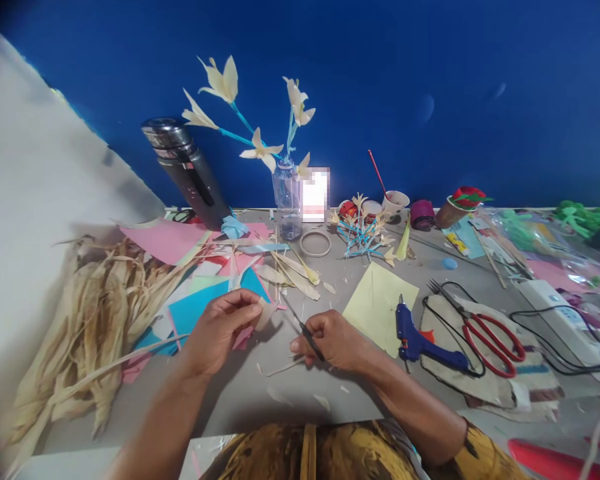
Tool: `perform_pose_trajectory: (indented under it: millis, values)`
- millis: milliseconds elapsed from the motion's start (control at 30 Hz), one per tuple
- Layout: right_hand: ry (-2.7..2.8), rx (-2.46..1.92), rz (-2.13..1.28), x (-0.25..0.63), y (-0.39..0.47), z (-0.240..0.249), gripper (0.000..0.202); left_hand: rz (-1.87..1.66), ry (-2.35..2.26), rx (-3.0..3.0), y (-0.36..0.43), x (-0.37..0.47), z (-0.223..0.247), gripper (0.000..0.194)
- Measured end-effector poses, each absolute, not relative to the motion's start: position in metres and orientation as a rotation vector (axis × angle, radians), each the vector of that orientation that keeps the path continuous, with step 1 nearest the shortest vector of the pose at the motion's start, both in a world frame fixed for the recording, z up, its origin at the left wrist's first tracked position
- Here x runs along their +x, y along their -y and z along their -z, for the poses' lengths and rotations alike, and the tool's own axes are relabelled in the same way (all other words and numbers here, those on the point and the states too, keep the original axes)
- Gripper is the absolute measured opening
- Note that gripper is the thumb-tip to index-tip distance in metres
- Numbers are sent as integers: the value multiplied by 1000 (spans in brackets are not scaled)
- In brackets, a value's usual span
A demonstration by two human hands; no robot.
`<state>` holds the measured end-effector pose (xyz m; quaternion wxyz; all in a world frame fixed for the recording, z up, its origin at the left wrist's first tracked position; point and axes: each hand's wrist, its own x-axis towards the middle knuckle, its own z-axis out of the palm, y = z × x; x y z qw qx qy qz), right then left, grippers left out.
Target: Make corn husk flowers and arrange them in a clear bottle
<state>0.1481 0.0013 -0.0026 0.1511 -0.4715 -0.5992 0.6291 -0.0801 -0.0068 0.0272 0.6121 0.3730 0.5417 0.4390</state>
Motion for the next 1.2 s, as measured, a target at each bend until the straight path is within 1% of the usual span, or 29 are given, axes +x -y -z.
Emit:
perform_pose_trajectory:
  millis: [67, 133, 200, 300, 400, 467, 533, 600, 700, 733, 933, 1067, 1200]
  values:
    - [1652, -1268, -1701, 143, -4, -1, 47, -1075, -1186, 736, 8, -74, -28, 25]
    - [1585, -1173, -1602, 136, -6, -6, 55, -1097, -1103, 610, 11, -64, -30, 29]
    - [1497, -1111, -1605, 128, -7, -11, 60, -1077, -1055, 542, 14, -54, -30, 33]
    - [1339, -1162, -1588, 119, -5, -16, 47, -1066, -1118, 619, 19, -44, -27, 29]
    - [1274, -1281, -1447, 118, -1, -16, 32, -1084, -1230, 815, 22, -41, -23, 22]
    - [1260, -1320, -1386, 122, 1, -15, 27, -1081, -1280, 916, 24, -41, -22, 18]
    - [1210, -1337, -1357, 128, 2, -14, 27, -1075, -1322, 965, 25, -41, -23, 18]
    - [1130, -1324, -1350, 135, 2, -12, 29, -1065, -1326, 992, 27, -40, -24, 22]
    - [1078, -1287, -1360, 143, 2, -11, 31, -1016, -1227, 1018, 29, -37, -27, 36]
    - [1083, -1283, -1364, 144, 3, -11, 31, -978, -1194, 1035, 30, -36, -28, 38]
    - [1195, -1330, -1387, 146, 9, -22, 27, -789, -1254, 1195, 35, -31, -30, 23]
    - [1317, -1312, -1398, 150, 12, -31, 26, -667, -1305, 1324, 38, -32, -31, 22]
    - [1502, -1289, -1321, 154, 15, -37, 21, -626, -1305, 1348, 43, -31, -35, 18]
